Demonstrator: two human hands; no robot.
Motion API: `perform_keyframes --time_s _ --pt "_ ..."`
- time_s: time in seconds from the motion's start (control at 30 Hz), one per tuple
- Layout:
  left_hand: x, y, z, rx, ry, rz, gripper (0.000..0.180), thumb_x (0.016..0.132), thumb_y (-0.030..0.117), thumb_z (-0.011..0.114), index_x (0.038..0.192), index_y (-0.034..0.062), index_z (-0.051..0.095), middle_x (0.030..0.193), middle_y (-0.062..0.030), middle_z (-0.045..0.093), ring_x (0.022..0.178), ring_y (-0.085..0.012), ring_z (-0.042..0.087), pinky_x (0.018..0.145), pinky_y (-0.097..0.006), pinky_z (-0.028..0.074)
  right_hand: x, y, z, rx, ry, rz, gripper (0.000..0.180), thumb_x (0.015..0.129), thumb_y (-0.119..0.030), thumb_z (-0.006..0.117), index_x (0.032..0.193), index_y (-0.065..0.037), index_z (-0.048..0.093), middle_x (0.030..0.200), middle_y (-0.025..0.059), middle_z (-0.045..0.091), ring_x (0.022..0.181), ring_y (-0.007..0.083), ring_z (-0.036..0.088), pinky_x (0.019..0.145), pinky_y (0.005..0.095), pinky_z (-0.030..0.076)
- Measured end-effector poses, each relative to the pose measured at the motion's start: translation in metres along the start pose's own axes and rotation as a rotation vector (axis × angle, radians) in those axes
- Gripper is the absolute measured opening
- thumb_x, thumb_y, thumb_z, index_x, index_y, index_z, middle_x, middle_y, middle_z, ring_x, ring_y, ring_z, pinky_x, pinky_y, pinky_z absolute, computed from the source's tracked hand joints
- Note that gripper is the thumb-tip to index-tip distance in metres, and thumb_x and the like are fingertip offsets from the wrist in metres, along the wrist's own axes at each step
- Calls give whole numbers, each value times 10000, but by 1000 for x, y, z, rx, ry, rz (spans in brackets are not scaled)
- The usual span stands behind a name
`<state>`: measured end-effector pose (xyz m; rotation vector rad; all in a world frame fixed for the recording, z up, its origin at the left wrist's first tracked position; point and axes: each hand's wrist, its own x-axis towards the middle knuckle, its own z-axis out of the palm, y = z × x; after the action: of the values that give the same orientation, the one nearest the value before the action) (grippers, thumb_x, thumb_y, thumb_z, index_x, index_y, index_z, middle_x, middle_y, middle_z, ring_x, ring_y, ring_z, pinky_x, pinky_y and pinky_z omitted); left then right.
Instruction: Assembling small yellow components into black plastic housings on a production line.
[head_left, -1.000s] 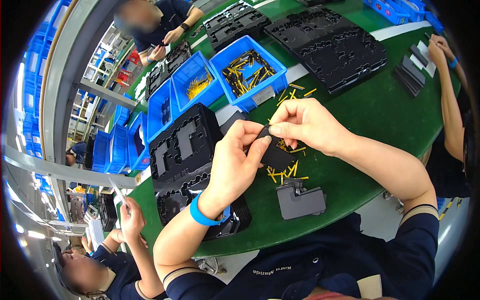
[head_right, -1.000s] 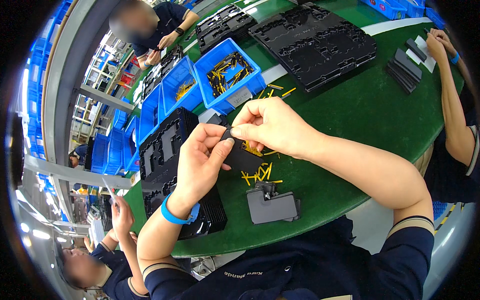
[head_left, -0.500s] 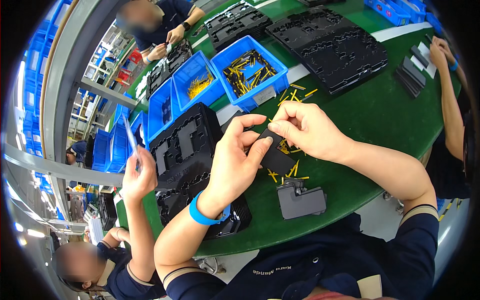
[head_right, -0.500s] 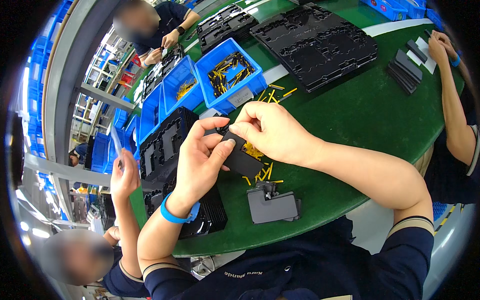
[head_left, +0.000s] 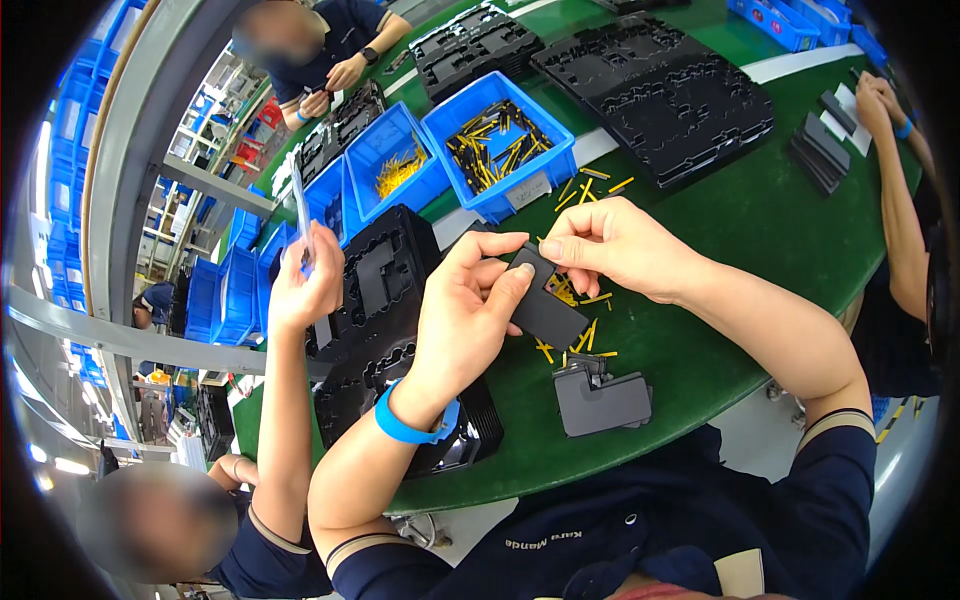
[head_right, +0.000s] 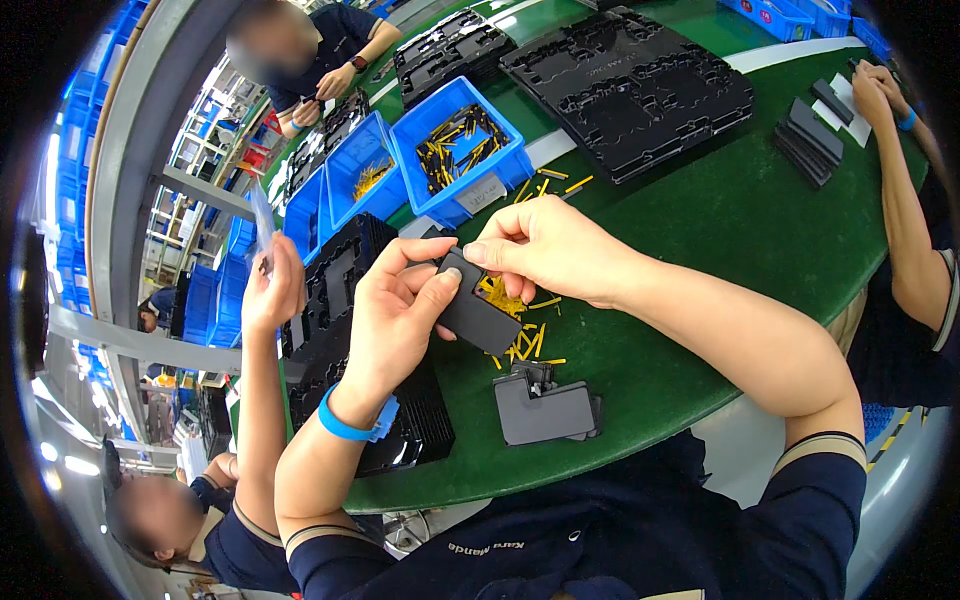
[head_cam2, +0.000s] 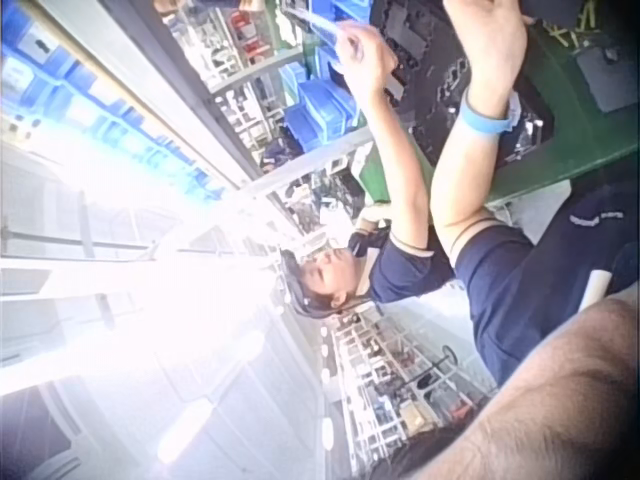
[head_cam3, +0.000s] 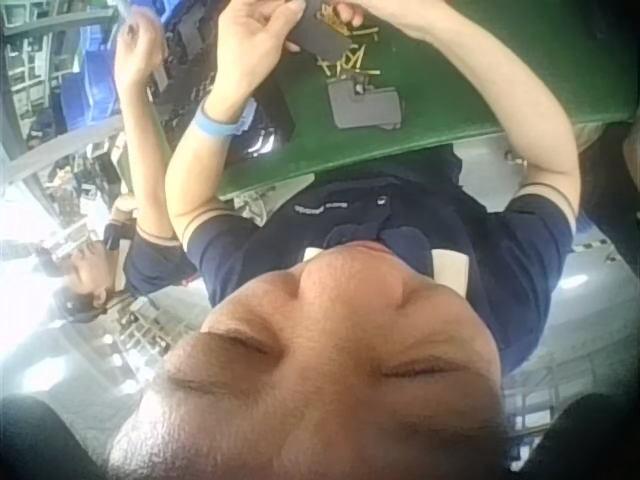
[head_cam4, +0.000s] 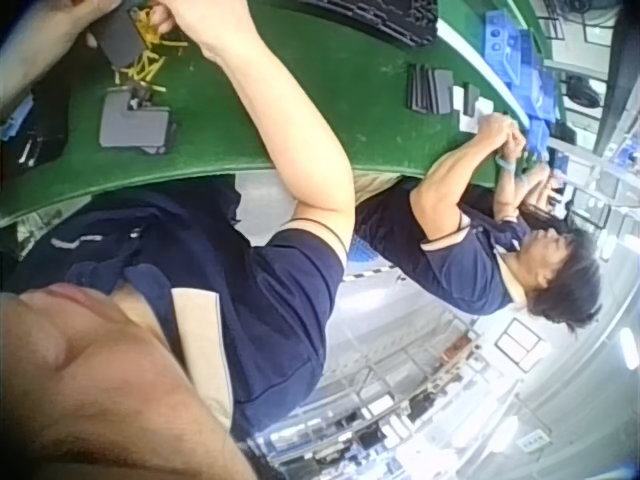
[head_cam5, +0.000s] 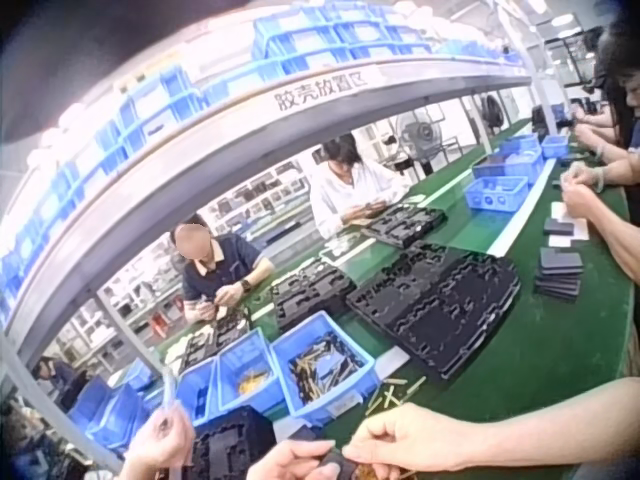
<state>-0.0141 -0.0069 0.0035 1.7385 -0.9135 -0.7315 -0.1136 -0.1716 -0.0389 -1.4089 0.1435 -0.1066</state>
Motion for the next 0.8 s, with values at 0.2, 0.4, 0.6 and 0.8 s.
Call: perform_keyframes --time_s 0.2,0.4,0.6,0.8 --pt "-2 2 1 44 24 -6 263 898 44 562 1155 16 511 801 -53 650 630 -64 578 484 -186 461 -7 -4 15 -105 135 -122 180 883 -143 614 779 -4 567 685 15 579 564 61 520 517 222 434" --pt "4 -3 -2 -45 17 16 258 905 53 542 1163 37 530 792 -33 646 636 -47 566 479 -180 452 -6 1 14 -20 147 -120 115 873 -105 608 817 -8 581 725 23 555 646 103 545 565 248 429" --pt "4 -4 -11 -162 1 -26 265 915 70 544 1176 25 548 805 -39 644 630 -55 565 465 -187 453 0 3 2 -599 127 -716 118 840 -35 608 952 1 621 822 62 552 704 142 553 592 249 460" --pt "6 -2 -14 -270 -87 -139 271 919 101 542 1181 31 554 835 -36 637 636 -62 563 472 -196 462 -2 -2 -6 -681 102 -749 96 835 -9 601 922 3 638 848 76 560 710 159 581 611 280 493"
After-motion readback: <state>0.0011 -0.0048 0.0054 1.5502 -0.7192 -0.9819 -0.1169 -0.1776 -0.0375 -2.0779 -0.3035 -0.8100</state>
